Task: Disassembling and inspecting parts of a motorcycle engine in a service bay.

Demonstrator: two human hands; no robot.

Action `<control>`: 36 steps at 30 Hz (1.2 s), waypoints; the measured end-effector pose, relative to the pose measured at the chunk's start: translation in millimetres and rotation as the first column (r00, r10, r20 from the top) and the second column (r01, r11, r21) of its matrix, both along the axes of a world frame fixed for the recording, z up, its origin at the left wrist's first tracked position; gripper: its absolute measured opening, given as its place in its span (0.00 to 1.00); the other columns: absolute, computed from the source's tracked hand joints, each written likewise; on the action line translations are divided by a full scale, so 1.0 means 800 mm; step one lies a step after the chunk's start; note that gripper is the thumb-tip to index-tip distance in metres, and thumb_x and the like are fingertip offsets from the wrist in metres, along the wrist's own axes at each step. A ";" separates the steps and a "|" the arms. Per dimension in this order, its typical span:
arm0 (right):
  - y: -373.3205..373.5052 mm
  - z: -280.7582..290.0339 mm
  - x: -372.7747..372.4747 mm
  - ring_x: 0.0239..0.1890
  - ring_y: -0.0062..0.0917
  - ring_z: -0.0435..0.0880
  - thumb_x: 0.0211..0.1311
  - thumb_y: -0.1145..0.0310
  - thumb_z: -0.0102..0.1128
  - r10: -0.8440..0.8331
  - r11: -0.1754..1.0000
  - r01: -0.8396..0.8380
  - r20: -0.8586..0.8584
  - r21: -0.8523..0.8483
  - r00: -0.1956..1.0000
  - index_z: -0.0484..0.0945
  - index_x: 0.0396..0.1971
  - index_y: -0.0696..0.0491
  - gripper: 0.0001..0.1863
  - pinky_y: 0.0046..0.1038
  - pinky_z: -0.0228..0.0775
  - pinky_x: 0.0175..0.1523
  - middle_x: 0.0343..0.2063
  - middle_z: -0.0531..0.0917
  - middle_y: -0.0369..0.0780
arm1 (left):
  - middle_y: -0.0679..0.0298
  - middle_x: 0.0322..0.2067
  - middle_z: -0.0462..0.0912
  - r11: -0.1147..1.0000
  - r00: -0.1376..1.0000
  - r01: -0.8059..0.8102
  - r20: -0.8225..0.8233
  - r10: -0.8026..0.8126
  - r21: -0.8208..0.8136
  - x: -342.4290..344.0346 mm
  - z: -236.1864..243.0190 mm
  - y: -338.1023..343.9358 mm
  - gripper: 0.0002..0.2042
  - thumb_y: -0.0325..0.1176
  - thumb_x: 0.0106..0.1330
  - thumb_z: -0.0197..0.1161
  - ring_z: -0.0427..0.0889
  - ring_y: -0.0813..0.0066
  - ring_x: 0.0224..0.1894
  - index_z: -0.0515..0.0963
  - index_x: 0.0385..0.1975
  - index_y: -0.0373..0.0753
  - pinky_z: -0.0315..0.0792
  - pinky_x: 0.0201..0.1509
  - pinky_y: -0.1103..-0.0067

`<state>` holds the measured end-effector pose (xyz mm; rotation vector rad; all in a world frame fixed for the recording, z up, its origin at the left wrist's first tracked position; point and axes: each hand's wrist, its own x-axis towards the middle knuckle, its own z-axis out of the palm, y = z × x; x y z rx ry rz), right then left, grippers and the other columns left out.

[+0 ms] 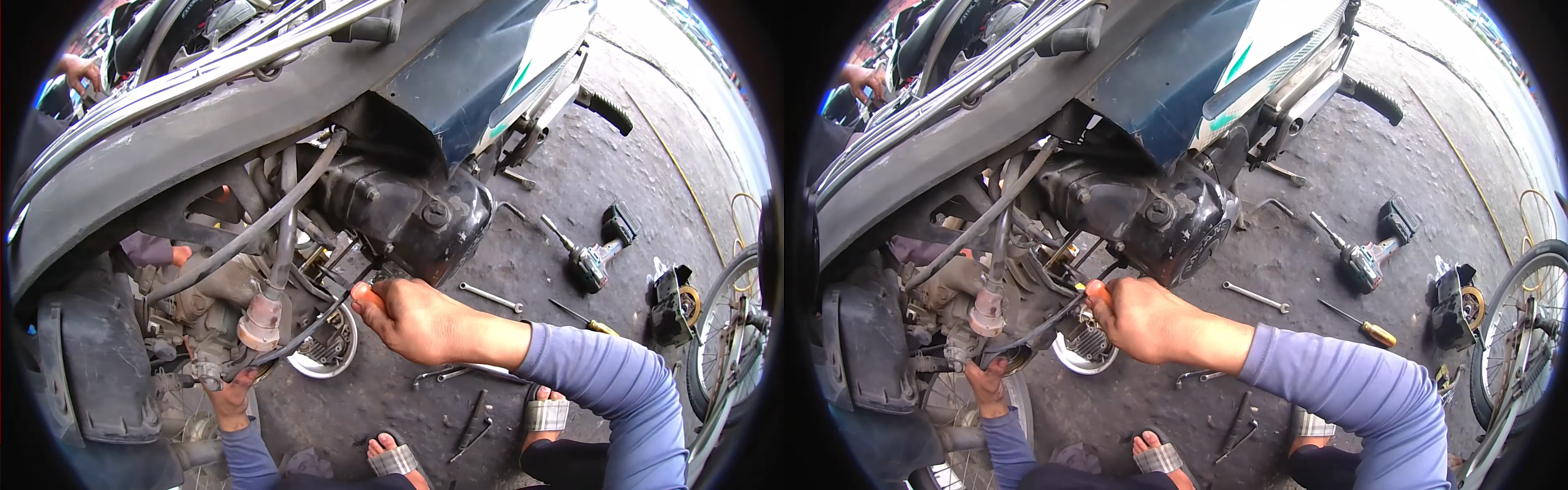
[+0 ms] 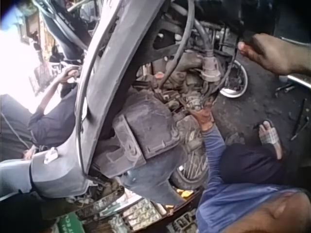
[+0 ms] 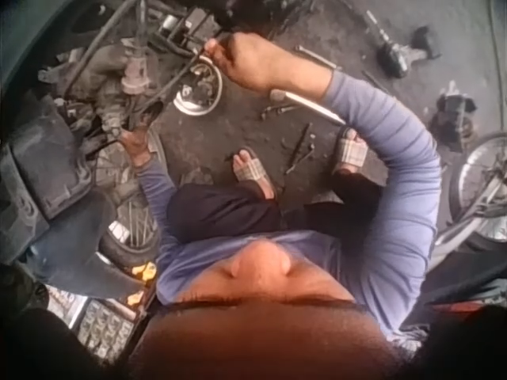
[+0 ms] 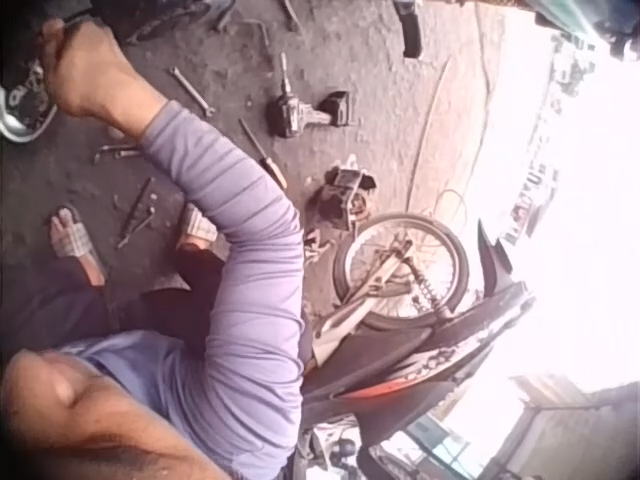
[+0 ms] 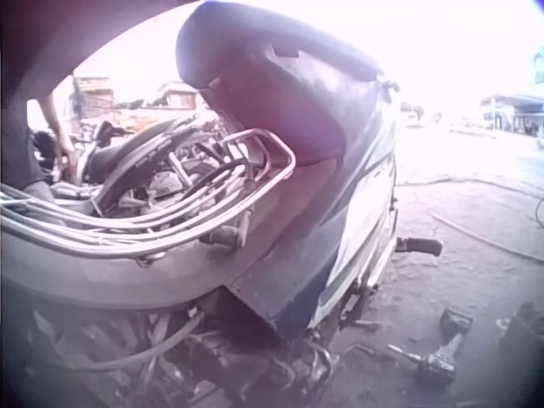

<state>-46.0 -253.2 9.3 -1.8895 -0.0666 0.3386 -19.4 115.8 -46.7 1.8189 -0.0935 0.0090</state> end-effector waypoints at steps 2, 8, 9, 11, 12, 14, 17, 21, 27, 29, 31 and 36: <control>-0.003 0.006 -0.004 0.26 0.44 0.79 0.67 0.55 0.45 0.014 0.989 -0.012 0.012 -0.149 1.000 0.74 0.31 0.64 0.23 0.37 0.69 0.33 0.23 0.78 0.53 | 0.58 0.50 0.68 0.985 1.000 0.021 -0.006 -0.022 -0.170 0.003 -0.004 -0.003 0.53 0.30 0.46 0.72 0.75 0.69 0.45 0.38 0.67 0.42 0.76 0.42 0.76; -0.027 0.031 -0.064 0.25 0.47 0.80 0.64 0.60 0.49 0.024 0.854 0.038 0.112 -0.519 0.993 0.73 0.28 0.63 0.18 0.40 0.74 0.31 0.22 0.78 0.54 | 0.59 0.49 0.68 0.997 0.974 0.031 0.222 -0.047 0.074 0.013 -0.009 -0.005 0.52 0.30 0.45 0.71 0.75 0.68 0.45 0.39 0.67 0.41 0.74 0.44 0.76; -0.034 0.038 -0.065 0.24 0.47 0.79 0.64 0.60 0.49 0.027 0.833 0.059 0.147 -0.551 0.989 0.72 0.29 0.62 0.18 0.40 0.74 0.31 0.21 0.77 0.53 | 0.59 0.50 0.68 0.999 0.998 0.024 0.050 -0.022 -0.036 0.003 0.007 -0.026 0.51 0.36 0.46 0.71 0.73 0.66 0.47 0.42 0.66 0.37 0.71 0.49 0.75; -0.031 0.049 -0.067 0.23 0.45 0.78 0.63 0.60 0.50 0.051 0.795 0.064 0.172 -0.603 0.984 0.72 0.30 0.61 0.16 0.39 0.73 0.30 0.20 0.76 0.50 | 0.58 0.52 0.67 1.000 0.990 0.008 0.143 -0.013 0.030 0.009 0.006 -0.022 0.51 0.40 0.46 0.72 0.72 0.65 0.49 0.42 0.66 0.36 0.68 0.53 0.74; -0.032 0.044 -0.073 0.23 0.45 0.78 0.63 0.60 0.50 0.061 0.800 0.052 0.167 -0.598 0.984 0.72 0.30 0.61 0.16 0.39 0.73 0.30 0.20 0.76 0.50 | 0.58 0.53 0.66 0.995 0.971 -0.008 0.239 -0.015 0.097 0.009 -0.001 -0.011 0.52 0.45 0.46 0.72 0.70 0.64 0.52 0.43 0.66 0.34 0.65 0.57 0.73; -0.033 0.030 -0.096 0.22 0.43 0.79 0.62 0.61 0.49 0.094 0.849 0.072 0.283 -0.523 0.954 0.72 0.29 0.61 0.15 0.37 0.73 0.26 0.20 0.76 0.49 | 0.55 0.60 0.60 0.947 0.874 0.060 0.474 0.103 -0.316 0.008 -0.044 0.028 0.43 0.49 0.55 0.65 0.62 0.62 0.60 0.49 0.64 0.35 0.57 0.63 0.69; -0.033 -0.044 -0.144 0.28 0.45 0.78 0.58 0.61 0.57 0.097 0.957 -0.038 0.193 -0.289 0.976 0.71 0.35 0.59 0.15 0.39 0.72 0.32 0.27 0.77 0.49 | 0.55 0.54 0.68 0.939 0.876 -0.319 0.338 0.344 -0.131 -0.039 -0.089 0.001 0.28 0.38 0.64 0.57 0.69 0.64 0.55 0.58 0.61 0.35 0.65 0.58 0.70; 0.020 -0.123 -0.182 0.35 0.45 0.77 0.60 0.64 0.55 0.257 0.964 -0.256 0.003 -0.073 0.966 0.73 0.36 0.58 0.12 0.39 0.68 0.39 0.30 0.77 0.48 | 0.55 0.45 0.75 0.850 0.890 0.187 -0.282 -0.359 -0.492 -0.101 -0.104 -0.077 0.18 0.30 0.62 0.59 0.79 0.66 0.42 0.70 0.51 0.33 0.76 0.43 0.70; 0.055 -0.138 -0.167 0.32 0.48 0.78 0.62 0.59 0.51 0.345 0.937 -0.350 -0.192 0.007 0.919 0.73 0.40 0.57 0.16 0.42 0.68 0.38 0.26 0.79 0.53 | 0.52 0.39 0.78 0.770 0.698 0.334 -0.406 -0.590 -0.544 -0.116 -0.124 -0.082 0.09 0.20 0.55 0.63 0.80 0.68 0.38 0.77 0.37 0.30 0.79 0.37 0.72; 0.050 -0.137 -0.164 0.33 0.48 0.78 0.62 0.58 0.50 0.375 0.927 -0.372 -0.211 0.057 0.903 0.73 0.38 0.59 0.17 0.41 0.67 0.38 0.26 0.78 0.55 | 0.51 0.35 0.80 0.789 0.741 0.253 -0.411 -0.530 -0.560 -0.114 -0.132 -0.080 0.08 0.19 0.54 0.64 0.81 0.68 0.31 0.78 0.34 0.29 0.80 0.31 0.73; 0.014 -0.126 -0.164 0.34 0.47 0.79 0.62 0.58 0.51 0.370 0.924 -0.380 -0.313 0.030 0.875 0.74 0.36 0.59 0.18 0.41 0.67 0.39 0.26 0.78 0.54 | 0.54 0.31 0.80 0.887 0.726 0.264 -0.527 -0.442 -0.379 -0.093 -0.136 -0.085 0.07 0.21 0.54 0.64 0.80 0.71 0.25 0.78 0.33 0.29 0.78 0.28 0.75; -0.105 -0.084 -0.197 0.35 0.45 0.78 0.62 0.53 0.51 0.276 0.858 -0.445 -0.502 -0.255 0.820 0.76 0.35 0.61 0.22 0.37 0.68 0.41 0.29 0.79 0.51 | 0.58 0.26 0.81 0.783 0.940 0.329 -0.259 -0.221 0.528 -0.018 -0.157 -0.050 0.13 0.24 0.53 0.64 0.78 0.72 0.27 0.79 0.39 0.31 0.72 0.32 0.78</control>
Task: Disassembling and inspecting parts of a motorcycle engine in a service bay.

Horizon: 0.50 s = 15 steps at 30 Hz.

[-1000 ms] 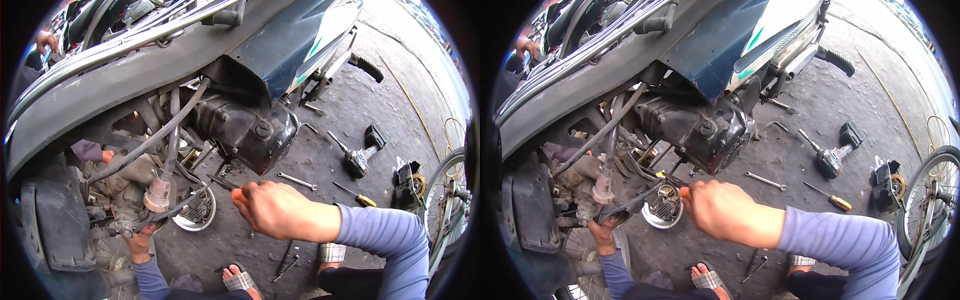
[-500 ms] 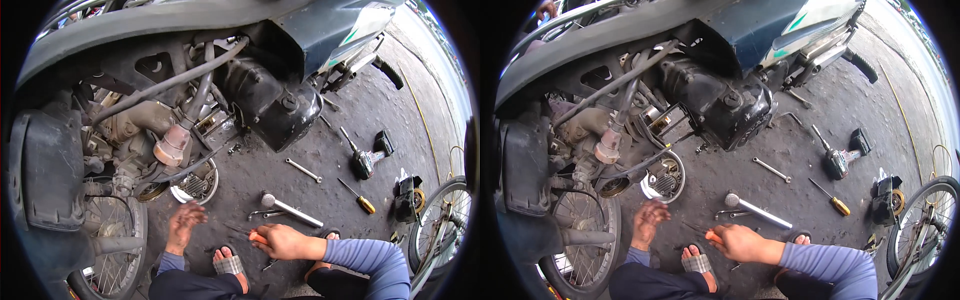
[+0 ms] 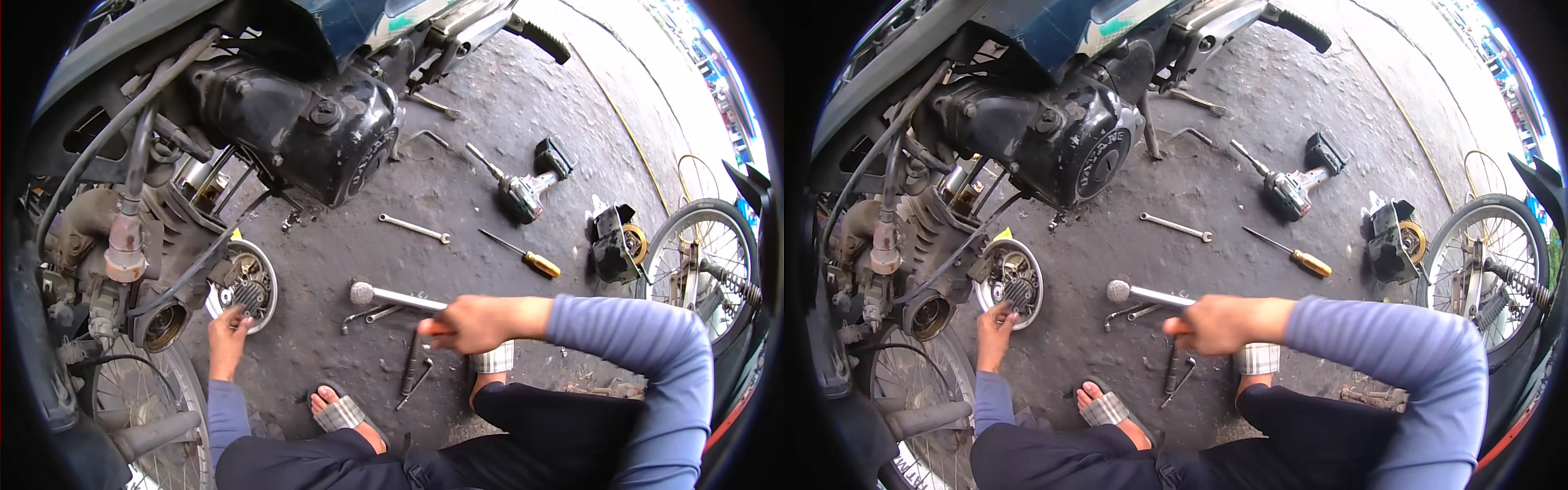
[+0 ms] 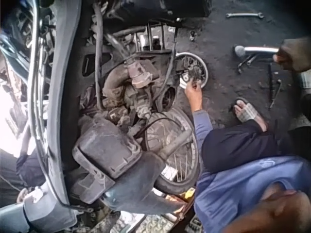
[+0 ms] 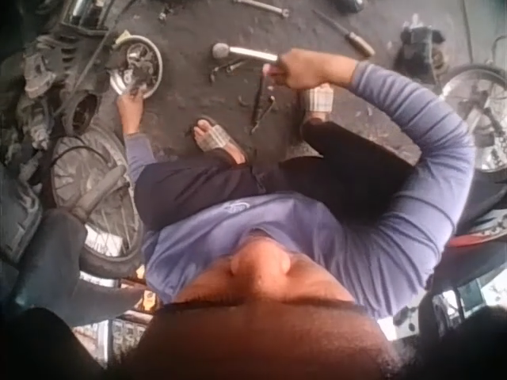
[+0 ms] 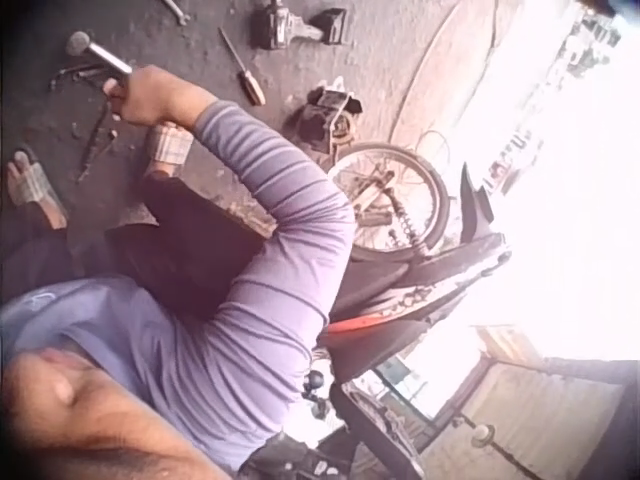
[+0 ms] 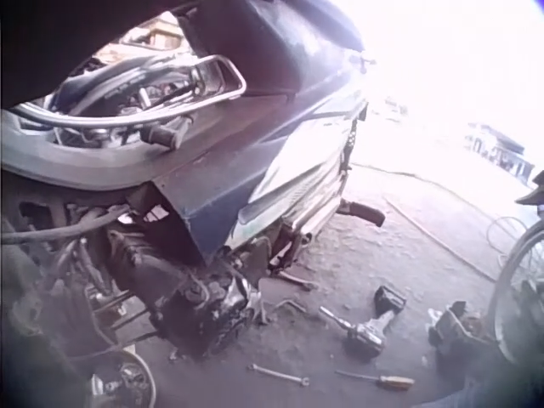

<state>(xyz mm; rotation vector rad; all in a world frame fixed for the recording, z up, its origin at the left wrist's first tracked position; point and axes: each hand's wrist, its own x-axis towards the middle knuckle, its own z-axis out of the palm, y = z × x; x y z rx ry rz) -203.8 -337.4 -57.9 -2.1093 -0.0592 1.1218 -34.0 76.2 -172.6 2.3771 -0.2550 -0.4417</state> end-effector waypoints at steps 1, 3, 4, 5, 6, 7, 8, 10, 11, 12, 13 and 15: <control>-0.025 0.006 -0.013 0.36 0.44 0.78 0.61 0.52 0.52 0.082 0.989 -0.081 0.007 -0.127 0.997 0.77 0.35 0.60 0.22 0.36 0.69 0.43 0.32 0.79 0.50 | 0.57 0.26 0.80 0.964 0.921 0.077 0.352 -0.166 0.254 0.004 0.003 -0.001 0.13 0.25 0.51 0.65 0.79 0.66 0.28 0.79 0.37 0.31 0.72 0.35 0.75; -0.067 0.013 -0.048 0.40 0.43 0.77 0.59 0.52 0.54 0.130 0.976 -0.098 0.158 -0.197 0.979 0.77 0.35 0.59 0.21 0.36 0.68 0.47 0.38 0.77 0.49 | 0.57 0.27 0.80 0.866 0.698 0.048 0.603 -0.385 0.497 0.007 0.022 -0.010 0.13 0.26 0.50 0.67 0.79 0.61 0.30 0.79 0.36 0.31 0.72 0.37 0.71; -0.086 0.011 -0.068 0.44 0.43 0.76 0.58 0.52 0.57 0.085 0.990 -0.046 0.306 -0.134 0.948 0.77 0.35 0.58 0.21 0.37 0.68 0.49 0.41 0.76 0.49 | 0.57 0.27 0.79 0.880 0.748 0.103 0.547 -0.376 0.465 0.010 0.031 -0.016 0.12 0.28 0.49 0.67 0.78 0.58 0.31 0.79 0.32 0.31 0.71 0.39 0.70; -0.111 -0.009 -0.083 0.47 0.42 0.74 0.56 0.51 0.58 -0.069 0.986 0.111 0.299 -0.126 0.952 0.77 0.37 0.58 0.22 0.38 0.66 0.51 0.43 0.75 0.48 | 0.57 0.26 0.78 0.887 0.792 0.152 0.483 -0.373 0.436 0.013 0.043 -0.019 0.11 0.31 0.48 0.68 0.77 0.55 0.33 0.78 0.29 0.32 0.70 0.40 0.68; -0.135 -0.040 -0.097 0.50 0.41 0.72 0.54 0.51 0.60 -0.218 0.960 0.258 0.288 -0.110 0.932 0.76 0.39 0.58 0.24 0.38 0.64 0.54 0.45 0.75 0.48 | 0.57 0.26 0.78 0.882 0.793 0.144 0.481 -0.375 0.450 0.012 0.056 -0.021 0.11 0.31 0.48 0.68 0.77 0.55 0.33 0.78 0.29 0.32 0.70 0.40 0.68; -0.158 -0.062 -0.113 0.49 0.41 0.72 0.54 0.52 0.60 -0.169 0.852 0.331 0.386 -0.405 0.907 0.75 0.41 0.57 0.24 0.39 0.64 0.53 0.43 0.75 0.47 | 0.56 0.28 0.77 0.871 0.891 0.280 0.228 -0.392 0.403 0.012 0.064 -0.031 0.10 0.30 0.49 0.68 0.77 0.56 0.33 0.78 0.27 0.31 0.70 0.39 0.69; -0.184 -0.082 -0.129 0.49 0.40 0.72 0.54 0.53 0.60 -0.083 0.646 0.406 0.470 -0.646 0.879 0.73 0.44 0.56 0.24 0.39 0.63 0.53 0.42 0.75 0.47 | 0.56 0.29 0.77 0.865 0.915 0.393 -0.035 -0.402 0.312 0.013 0.072 -0.044 0.10 0.30 0.49 0.68 0.76 0.57 0.33 0.77 0.26 0.31 0.69 0.38 0.70; -0.229 -0.138 -0.175 0.48 0.40 0.72 0.55 0.58 0.60 -0.108 0.530 0.331 0.324 -0.781 0.940 0.70 0.46 0.55 0.22 0.40 0.63 0.52 0.40 0.75 0.47 | 0.55 0.27 0.75 0.764 0.765 0.633 -0.248 -0.594 0.124 0.008 0.085 -0.089 0.13 0.36 0.51 0.67 0.76 0.59 0.31 0.76 0.24 0.31 0.69 0.35 0.71; -0.247 -0.164 -0.190 0.48 0.41 0.72 0.54 0.60 0.59 -0.113 0.532 0.341 0.334 -0.775 0.936 0.70 0.43 0.55 0.19 0.39 0.64 0.51 0.40 0.75 0.47 | 0.56 0.28 0.75 0.626 0.638 0.769 -0.226 -0.736 0.130 0.003 0.096 -0.114 0.14 0.38 0.52 0.66 0.76 0.59 0.32 0.76 0.28 0.32 0.69 0.36 0.70; -0.253 -0.180 -0.199 0.48 0.42 0.72 0.54 0.63 0.59 -0.123 0.528 0.346 0.333 -0.776 0.935 0.70 0.40 0.56 0.16 0.39 0.64 0.49 0.40 0.75 0.48 | 0.56 0.29 0.74 0.547 0.562 0.827 -0.195 -0.804 0.127 -0.005 0.101 -0.140 0.16 0.39 0.53 0.65 0.76 0.59 0.35 0.75 0.32 0.33 0.70 0.39 0.69; -0.234 -0.181 -0.195 0.45 0.43 0.73 0.55 0.64 0.58 -0.142 0.605 0.412 0.417 -0.681 0.898 0.70 0.36 0.56 0.14 0.40 0.65 0.46 0.39 0.75 0.49 | 0.57 0.33 0.75 0.535 0.551 0.835 -0.185 -0.814 0.132 -0.017 0.110 -0.160 0.17 0.41 0.53 0.65 0.76 0.59 0.38 0.75 0.36 0.34 0.71 0.42 0.68; -0.180 -0.126 -0.149 0.39 0.47 0.75 0.55 0.64 0.57 -0.282 0.768 0.498 0.486 -0.402 0.827 0.70 0.31 0.58 0.12 0.41 0.67 0.41 0.34 0.76 0.52 | 0.54 0.43 0.73 0.484 0.476 0.836 0.096 -0.874 0.259 -0.044 0.122 -0.201 0.24 0.40 0.51 0.66 0.72 0.57 0.49 0.71 0.47 0.37 0.67 0.54 0.66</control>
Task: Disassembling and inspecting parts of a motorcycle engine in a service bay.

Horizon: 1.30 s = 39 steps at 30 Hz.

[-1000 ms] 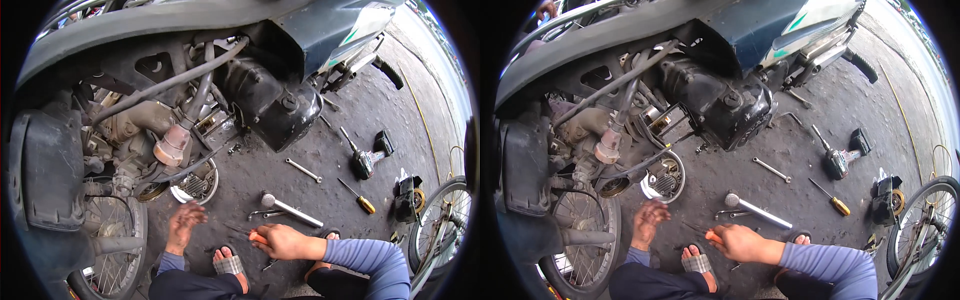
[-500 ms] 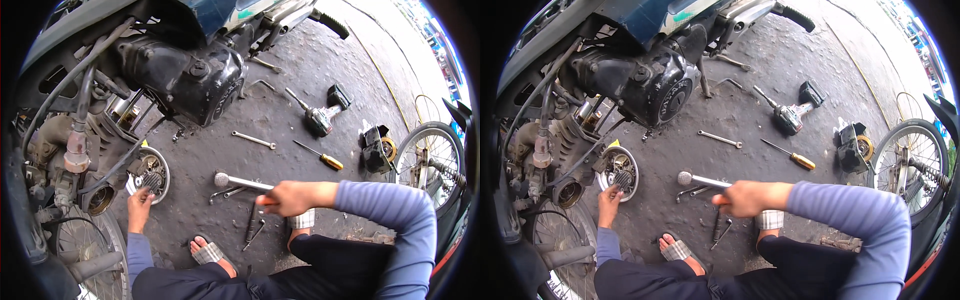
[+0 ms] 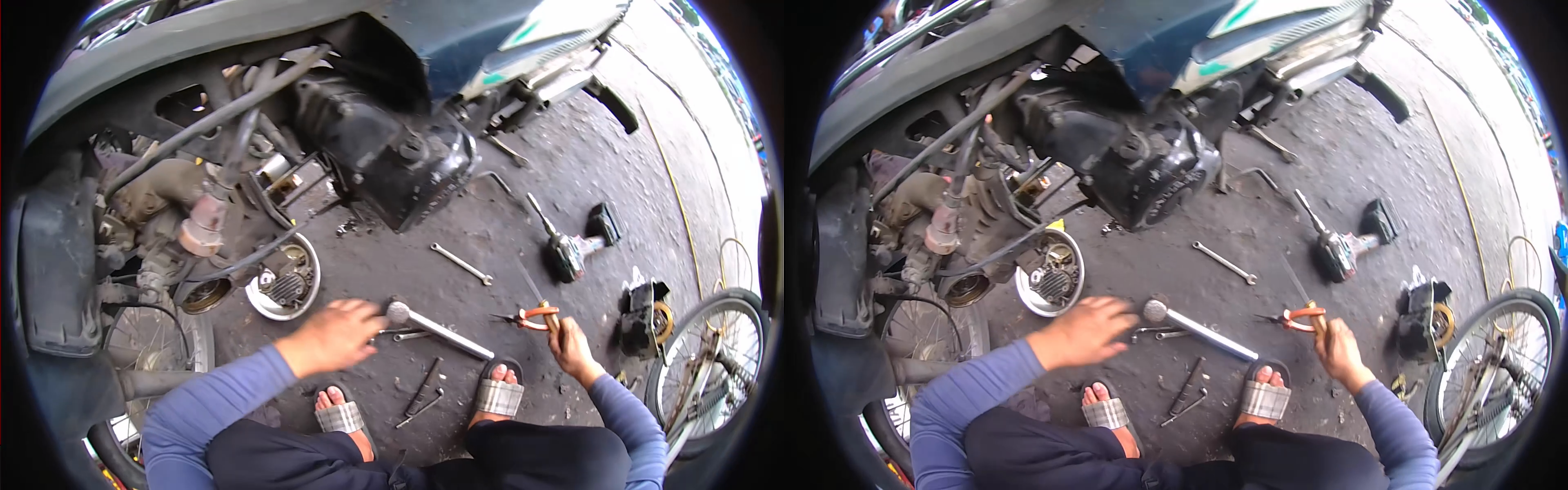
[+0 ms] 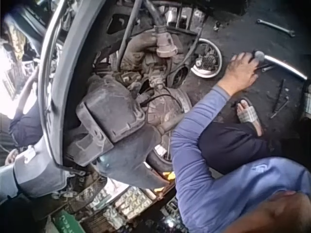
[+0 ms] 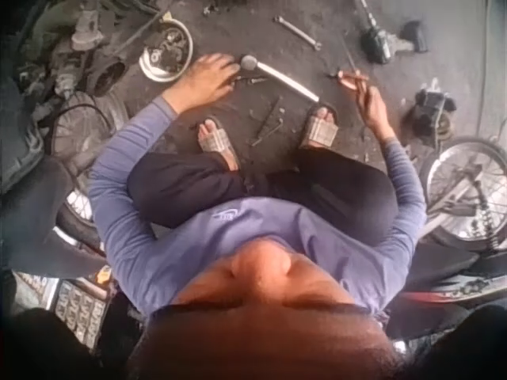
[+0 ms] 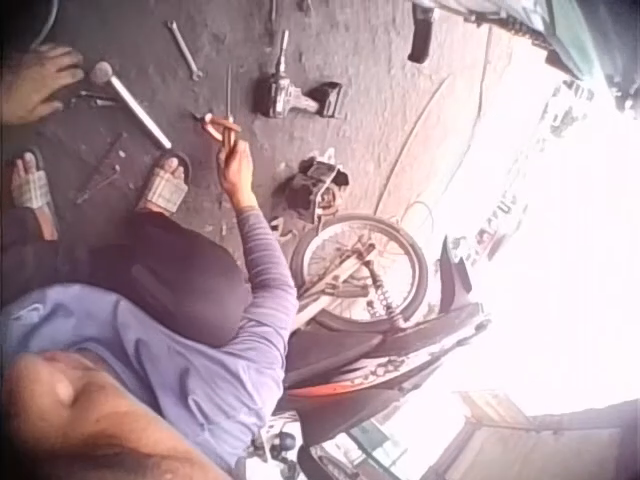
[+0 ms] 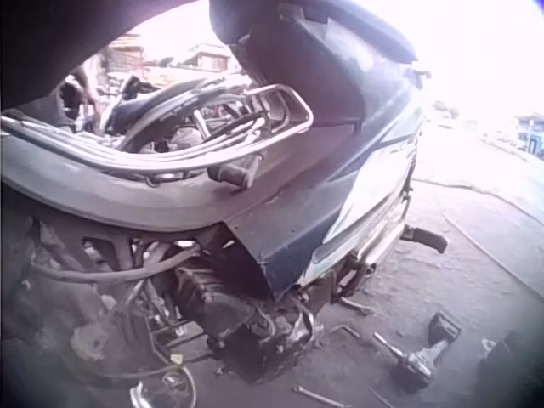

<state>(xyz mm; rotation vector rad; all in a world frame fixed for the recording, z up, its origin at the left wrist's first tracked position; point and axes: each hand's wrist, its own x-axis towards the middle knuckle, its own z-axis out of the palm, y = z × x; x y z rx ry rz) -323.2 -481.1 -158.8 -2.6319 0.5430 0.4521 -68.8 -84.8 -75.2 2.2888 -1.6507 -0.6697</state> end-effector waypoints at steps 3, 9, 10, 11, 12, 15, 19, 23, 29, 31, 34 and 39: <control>0.081 0.092 0.076 0.31 0.50 0.76 0.57 0.61 0.55 0.216 0.902 -0.168 -0.079 0.397 0.973 0.70 0.31 0.60 0.15 0.44 0.67 0.36 0.24 0.76 0.53 | 0.49 0.56 0.63 0.965 0.977 0.124 0.199 -0.078 -0.231 -0.027 0.025 -0.053 0.30 0.38 0.50 0.66 0.62 0.54 0.60 0.66 0.55 0.40 0.55 0.65 0.62; 0.163 0.175 0.189 0.32 0.47 0.77 0.59 0.52 0.55 0.465 0.690 -0.327 -0.049 0.645 0.884 0.69 0.34 0.60 0.23 0.41 0.68 0.38 0.22 0.76 0.51 | 0.55 0.29 0.80 0.981 0.879 -0.147 -0.437 0.189 0.130 -0.017 -0.030 -0.012 0.19 0.37 0.56 0.63 0.80 0.58 0.33 0.74 0.45 0.36 0.73 0.38 0.66; 0.163 0.172 0.197 0.33 0.46 0.78 0.59 0.49 0.55 0.455 0.665 -0.341 0.002 0.665 0.891 0.70 0.37 0.61 0.26 0.40 0.69 0.39 0.22 0.76 0.50 | 0.57 0.22 0.78 0.952 0.840 -0.306 -0.469 0.272 0.005 -0.014 -0.051 0.010 0.16 0.38 0.58 0.61 0.79 0.61 0.26 0.76 0.42 0.35 0.72 0.33 0.66; 0.159 0.170 0.198 0.33 0.46 0.78 0.59 0.49 0.55 0.448 0.667 -0.335 0.002 0.666 0.894 0.70 0.37 0.61 0.26 0.40 0.69 0.39 0.22 0.76 0.50 | 0.60 0.15 0.77 0.884 0.789 -0.453 -0.513 0.338 -0.114 -0.013 -0.074 0.037 0.14 0.38 0.60 0.60 0.78 0.63 0.19 0.77 0.39 0.34 0.71 0.27 0.67; 0.153 0.165 0.197 0.33 0.45 0.78 0.58 0.47 0.55 0.437 0.713 -0.391 0.068 0.582 0.897 0.70 0.40 0.61 0.28 0.38 0.69 0.40 0.23 0.77 0.49 | 0.60 0.18 0.78 0.794 0.696 -0.608 -0.487 0.528 -0.009 -0.007 -0.088 0.069 0.14 0.39 0.62 0.58 0.78 0.68 0.22 0.77 0.38 0.33 0.70 0.28 0.69; 0.135 0.149 0.184 0.35 0.42 0.79 0.57 0.47 0.57 0.368 0.797 -0.355 0.074 0.489 0.927 0.70 0.46 0.62 0.31 0.36 0.70 0.42 0.26 0.78 0.47 | 0.64 0.25 0.78 0.294 0.227 -0.950 -0.411 0.883 0.106 0.046 -0.136 0.149 0.19 0.47 0.64 0.56 0.72 0.78 0.28 0.77 0.34 0.33 0.69 0.33 0.76; 0.124 0.099 0.160 0.37 0.41 0.80 0.58 0.50 0.56 0.330 0.836 -0.239 -0.106 0.494 0.938 0.72 0.42 0.62 0.27 0.35 0.71 0.42 0.29 0.80 0.49 | 0.65 0.25 0.76 0.208 -0.070 -0.930 -0.703 0.708 0.303 0.163 -0.166 0.213 0.17 0.46 0.64 0.56 0.68 0.76 0.25 0.75 0.33 0.36 0.68 0.33 0.78; 0.102 0.078 0.137 0.37 0.43 0.80 0.59 0.50 0.54 0.362 0.876 -0.271 -0.172 0.400 0.916 0.73 0.41 0.61 0.26 0.37 0.71 0.44 0.29 0.81 0.49 | 0.65 0.24 0.74 0.265 -0.081 -0.913 -0.774 0.628 0.310 0.204 -0.200 0.199 0.16 0.45 0.64 0.56 0.67 0.77 0.25 0.75 0.33 0.36 0.67 0.32 0.78; 0.075 0.078 0.119 0.36 0.42 0.80 0.58 0.54 0.56 0.274 0.913 -0.201 -0.168 0.354 0.947 0.73 0.39 0.61 0.23 0.36 0.71 0.42 0.28 0.81 0.48 | 0.66 0.24 0.72 0.264 -0.114 -0.915 -0.825 0.553 0.304 0.221 -0.217 0.164 0.15 0.44 0.64 0.56 0.65 0.78 0.24 0.74 0.34 0.37 0.65 0.30 0.79; 0.065 0.071 0.105 0.36 0.42 0.80 0.58 0.54 0.56 0.254 0.917 -0.177 -0.181 0.359 0.950 0.73 0.38 0.61 0.23 0.36 0.71 0.41 0.27 0.81 0.48 | 0.66 0.23 0.72 0.257 -0.126 -0.920 -0.842 0.525 0.298 0.228 -0.219 0.162 0.14 0.44 0.64 0.56 0.65 0.78 0.24 0.74 0.34 0.37 0.64 0.30 0.79; 0.054 0.063 0.092 0.36 0.42 0.80 0.58 0.53 0.56 0.265 0.930 -0.179 -0.249 0.320 0.931 0.73 0.37 0.62 0.23 0.37 0.71 0.42 0.27 0.81 0.49 | 0.67 0.23 0.71 0.229 -0.141 -0.933 -0.867 0.477 0.278 0.255 -0.215 0.169 0.14 0.43 0.64 0.56 0.64 0.79 0.24 0.73 0.34 0.37 0.63 0.29 0.80; 0.038 0.059 0.086 0.37 0.44 0.79 0.58 0.53 0.56 0.260 0.937 -0.171 -0.280 0.304 0.924 0.73 0.37 0.61 0.23 0.37 0.70 0.43 0.28 0.81 0.49 | 0.68 0.22 0.69 0.180 -0.157 -0.955 -0.917 0.367 0.235 0.277 -0.217 0.151 0.13 0.42 0.64 0.57 0.63 0.80 0.23 0.73 0.35 0.38 0.61 0.27 0.80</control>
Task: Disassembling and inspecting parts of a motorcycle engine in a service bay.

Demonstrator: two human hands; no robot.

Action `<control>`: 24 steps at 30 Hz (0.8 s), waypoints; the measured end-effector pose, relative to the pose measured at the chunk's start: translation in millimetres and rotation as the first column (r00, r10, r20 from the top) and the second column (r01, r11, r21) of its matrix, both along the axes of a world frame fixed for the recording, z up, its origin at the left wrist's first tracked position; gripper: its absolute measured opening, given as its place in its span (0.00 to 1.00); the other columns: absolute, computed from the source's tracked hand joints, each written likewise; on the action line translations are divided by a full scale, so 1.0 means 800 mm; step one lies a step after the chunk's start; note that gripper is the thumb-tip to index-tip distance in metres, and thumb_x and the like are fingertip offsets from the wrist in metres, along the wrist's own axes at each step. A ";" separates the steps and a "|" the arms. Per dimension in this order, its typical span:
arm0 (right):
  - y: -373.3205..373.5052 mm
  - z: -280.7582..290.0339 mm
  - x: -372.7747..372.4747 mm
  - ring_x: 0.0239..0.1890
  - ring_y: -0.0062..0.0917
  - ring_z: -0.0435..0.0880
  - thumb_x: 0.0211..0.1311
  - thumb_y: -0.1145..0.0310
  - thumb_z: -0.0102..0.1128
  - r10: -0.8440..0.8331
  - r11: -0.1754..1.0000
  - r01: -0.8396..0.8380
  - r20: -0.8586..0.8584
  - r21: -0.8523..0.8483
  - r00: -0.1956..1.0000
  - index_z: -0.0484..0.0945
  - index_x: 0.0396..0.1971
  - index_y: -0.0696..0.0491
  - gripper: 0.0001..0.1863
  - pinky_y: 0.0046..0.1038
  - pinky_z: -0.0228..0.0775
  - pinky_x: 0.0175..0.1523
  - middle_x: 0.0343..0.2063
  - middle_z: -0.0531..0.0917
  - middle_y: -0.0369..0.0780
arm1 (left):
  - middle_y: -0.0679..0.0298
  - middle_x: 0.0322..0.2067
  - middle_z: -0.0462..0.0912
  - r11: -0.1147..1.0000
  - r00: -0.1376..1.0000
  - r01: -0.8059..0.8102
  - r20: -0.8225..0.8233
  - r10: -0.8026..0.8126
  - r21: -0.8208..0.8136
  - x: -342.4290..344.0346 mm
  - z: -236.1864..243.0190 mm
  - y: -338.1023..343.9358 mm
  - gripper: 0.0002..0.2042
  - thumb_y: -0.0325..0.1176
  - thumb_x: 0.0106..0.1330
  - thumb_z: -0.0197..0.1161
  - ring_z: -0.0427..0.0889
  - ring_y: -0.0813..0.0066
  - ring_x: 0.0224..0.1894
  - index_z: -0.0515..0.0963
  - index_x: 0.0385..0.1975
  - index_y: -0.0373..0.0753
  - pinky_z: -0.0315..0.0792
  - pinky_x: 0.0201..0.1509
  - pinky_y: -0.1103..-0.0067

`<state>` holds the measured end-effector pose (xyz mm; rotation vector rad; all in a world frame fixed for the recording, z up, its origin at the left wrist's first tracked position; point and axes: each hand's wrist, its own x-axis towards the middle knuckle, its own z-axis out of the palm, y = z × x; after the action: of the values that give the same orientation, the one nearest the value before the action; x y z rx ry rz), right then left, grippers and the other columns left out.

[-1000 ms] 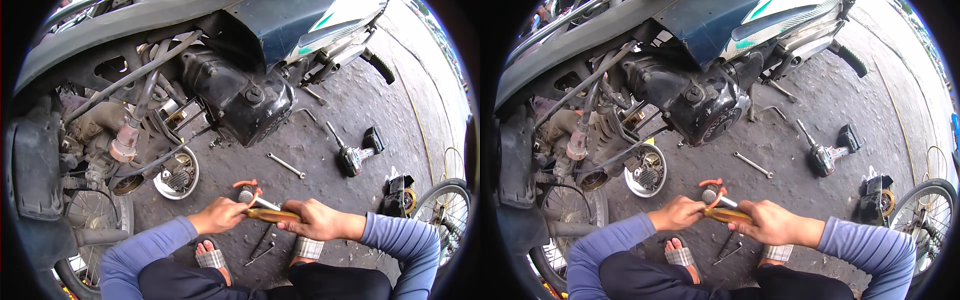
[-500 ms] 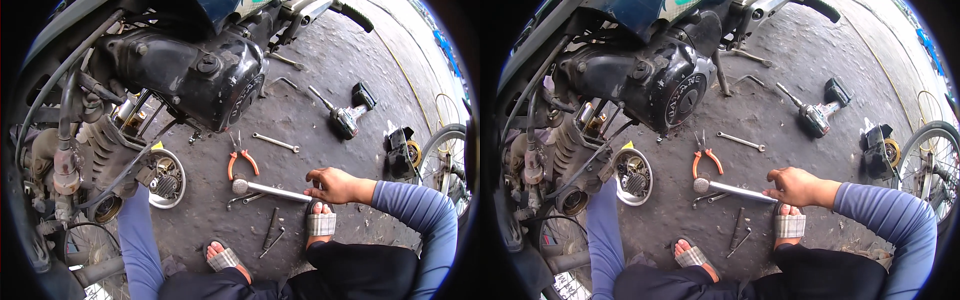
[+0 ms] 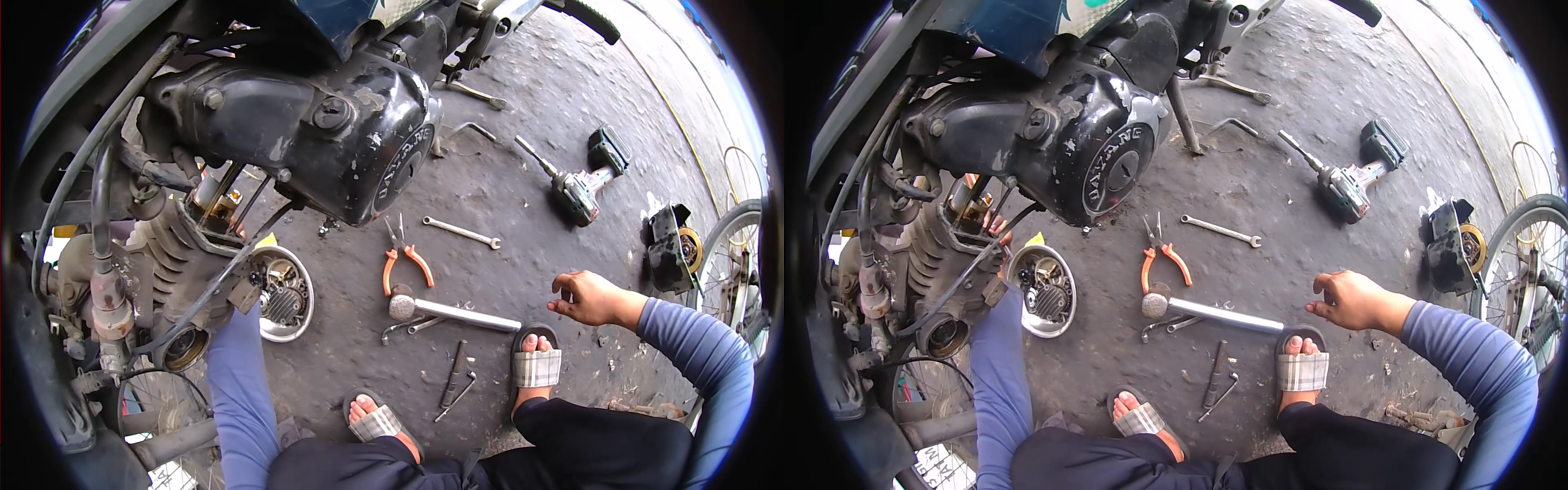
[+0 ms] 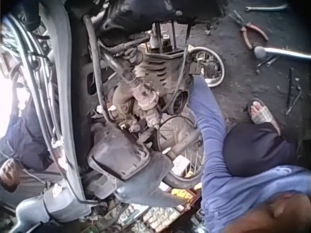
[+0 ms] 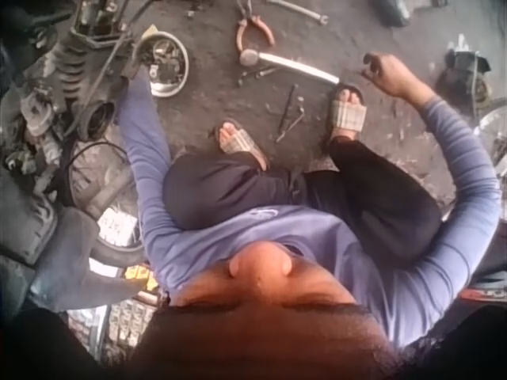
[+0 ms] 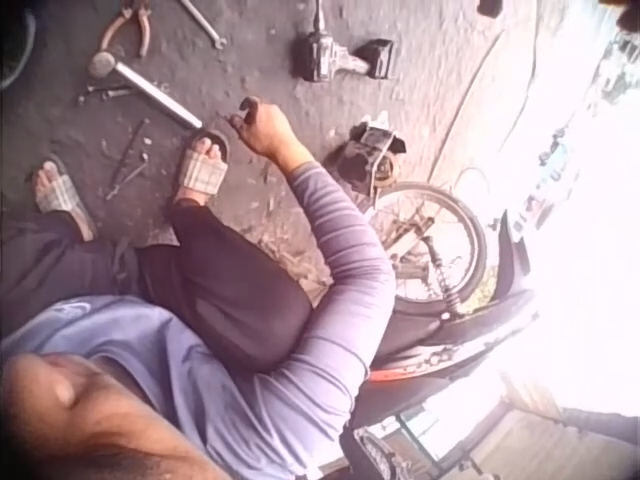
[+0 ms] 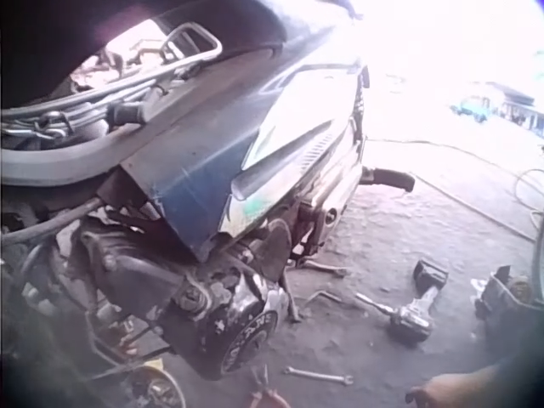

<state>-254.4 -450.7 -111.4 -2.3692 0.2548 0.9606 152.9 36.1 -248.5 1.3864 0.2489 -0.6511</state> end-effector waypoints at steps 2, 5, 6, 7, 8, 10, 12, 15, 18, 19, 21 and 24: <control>-0.003 0.001 0.001 0.37 0.44 0.79 0.58 0.54 0.56 -0.003 1.000 0.003 -0.024 -0.019 1.000 0.73 0.38 0.61 0.22 0.37 0.70 0.43 0.28 0.81 0.49 | 0.68 0.22 0.68 0.999 1.000 -0.019 0.000 0.019 -0.041 0.000 -0.003 -0.008 0.13 0.42 0.64 0.57 0.63 0.80 0.23 0.72 0.35 0.38 0.60 0.27 0.80; -0.004 -0.004 0.006 0.37 0.44 0.79 0.58 0.54 0.56 0.012 1.000 -0.012 -0.018 -0.001 1.000 0.73 0.37 0.61 0.22 0.37 0.70 0.44 0.28 0.81 0.50 | 0.69 0.21 0.67 0.994 0.999 -0.035 -0.003 0.035 -0.104 0.009 -0.004 -0.012 0.12 0.42 0.64 0.57 0.62 0.81 0.22 0.72 0.35 0.38 0.59 0.26 0.81; -0.004 -0.006 0.005 0.37 0.44 0.79 0.58 0.54 0.56 0.006 1.000 -0.006 -0.018 0.000 1.000 0.73 0.37 0.61 0.22 0.37 0.70 0.44 0.28 0.81 0.50 | 0.69 0.21 0.67 0.991 0.999 -0.041 -0.005 0.041 -0.125 0.012 -0.006 -0.013 0.12 0.41 0.64 0.57 0.62 0.81 0.22 0.72 0.35 0.38 0.59 0.26 0.81; -0.004 -0.007 0.005 0.37 0.44 0.79 0.58 0.55 0.56 0.017 1.000 -0.018 -0.030 -0.011 0.999 0.73 0.38 0.61 0.21 0.37 0.70 0.44 0.28 0.80 0.50 | 0.69 0.21 0.67 0.988 0.999 -0.047 -0.007 0.046 -0.147 0.015 -0.007 -0.013 0.12 0.41 0.64 0.57 0.61 0.81 0.22 0.72 0.35 0.38 0.58 0.25 0.81; -0.003 -0.008 0.004 0.37 0.44 0.79 0.58 0.55 0.56 0.029 0.999 -0.030 -0.041 -0.021 0.999 0.73 0.38 0.61 0.21 0.37 0.70 0.44 0.27 0.80 0.50 | 0.69 0.21 0.66 0.984 0.999 -0.054 -0.010 0.053 -0.169 0.018 -0.010 -0.013 0.12 0.41 0.64 0.57 0.61 0.81 0.22 0.72 0.35 0.39 0.58 0.25 0.81; 0.000 -0.008 0.003 0.37 0.44 0.79 0.58 0.55 0.56 0.049 0.999 -0.050 -0.049 -0.021 0.998 0.73 0.38 0.60 0.21 0.37 0.70 0.44 0.28 0.80 0.50 | 0.69 0.21 0.66 0.975 0.997 -0.078 -0.013 0.077 -0.209 0.025 -0.013 -0.018 0.11 0.41 0.64 0.57 0.61 0.82 0.22 0.72 0.35 0.39 0.57 0.25 0.82; 0.003 -0.007 0.001 0.38 0.45 0.79 0.58 0.55 0.56 0.070 0.997 -0.072 -0.061 -0.026 0.996 0.73 0.38 0.60 0.21 0.38 0.70 0.44 0.28 0.80 0.51 | 0.70 0.20 0.65 0.962 0.995 -0.103 -0.019 0.102 -0.254 0.028 -0.016 -0.021 0.11 0.40 0.64 0.57 0.60 0.82 0.22 0.71 0.36 0.39 0.56 0.24 0.82; 0.007 -0.009 -0.004 0.38 0.45 0.79 0.57 0.56 0.56 0.059 0.998 -0.061 -0.094 -0.024 0.994 0.74 0.38 0.60 0.20 0.38 0.70 0.44 0.28 0.80 0.51 | 0.70 0.20 0.64 0.935 0.989 -0.146 -0.033 0.143 -0.323 0.032 -0.027 -0.014 0.11 0.40 0.64 0.57 0.60 0.82 0.21 0.71 0.36 0.39 0.55 0.23 0.82; 0.013 -0.020 -0.004 0.37 0.45 0.79 0.57 0.55 0.57 0.072 0.997 -0.075 -0.090 -0.026 0.993 0.74 0.38 0.60 0.20 0.38 0.70 0.44 0.28 0.80 0.51 | 0.67 0.25 0.69 0.960 0.991 -0.090 0.068 0.112 -0.265 0.042 -0.041 0.020 0.08 0.37 0.66 0.54 0.65 0.80 0.24 0.70 0.35 0.38 0.59 0.26 0.83; 0.011 -0.016 -0.006 0.37 0.45 0.80 0.57 0.56 0.57 0.072 0.997 -0.075 -0.081 -0.035 0.994 0.74 0.37 0.59 0.20 0.38 0.70 0.44 0.28 0.80 0.51 | 0.65 0.28 0.72 0.974 0.985 -0.142 0.076 0.157 -0.178 0.043 -0.043 0.012 0.09 0.37 0.67 0.53 0.69 0.77 0.28 0.71 0.38 0.38 0.63 0.30 0.81; 0.011 -0.010 -0.007 0.37 0.44 0.80 0.57 0.56 0.57 0.074 0.996 -0.077 -0.066 -0.043 0.995 0.74 0.37 0.59 0.20 0.38 0.70 0.44 0.28 0.80 0.50 | 0.63 0.31 0.75 0.977 0.974 -0.195 0.095 0.203 -0.090 0.037 -0.044 0.002 0.11 0.37 0.67 0.52 0.73 0.73 0.31 0.71 0.41 0.37 0.67 0.33 0.78; 0.012 -0.019 0.006 0.36 0.44 0.80 0.56 0.55 0.57 0.097 0.995 -0.097 -0.060 0.002 0.993 0.74 0.37 0.59 0.20 0.38 0.71 0.43 0.27 0.81 0.50 | 0.58 0.36 0.79 0.888 0.382 -0.146 0.853 -0.355 0.435 -0.003 -0.039 0.024 0.17 0.42 0.66 0.53 0.77 0.67 0.41 0.72 0.47 0.36 0.70 0.44 0.73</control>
<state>-249.8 -440.9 -126.5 -2.3746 0.1638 1.0787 150.7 55.0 -280.0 2.0373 -0.6821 0.2186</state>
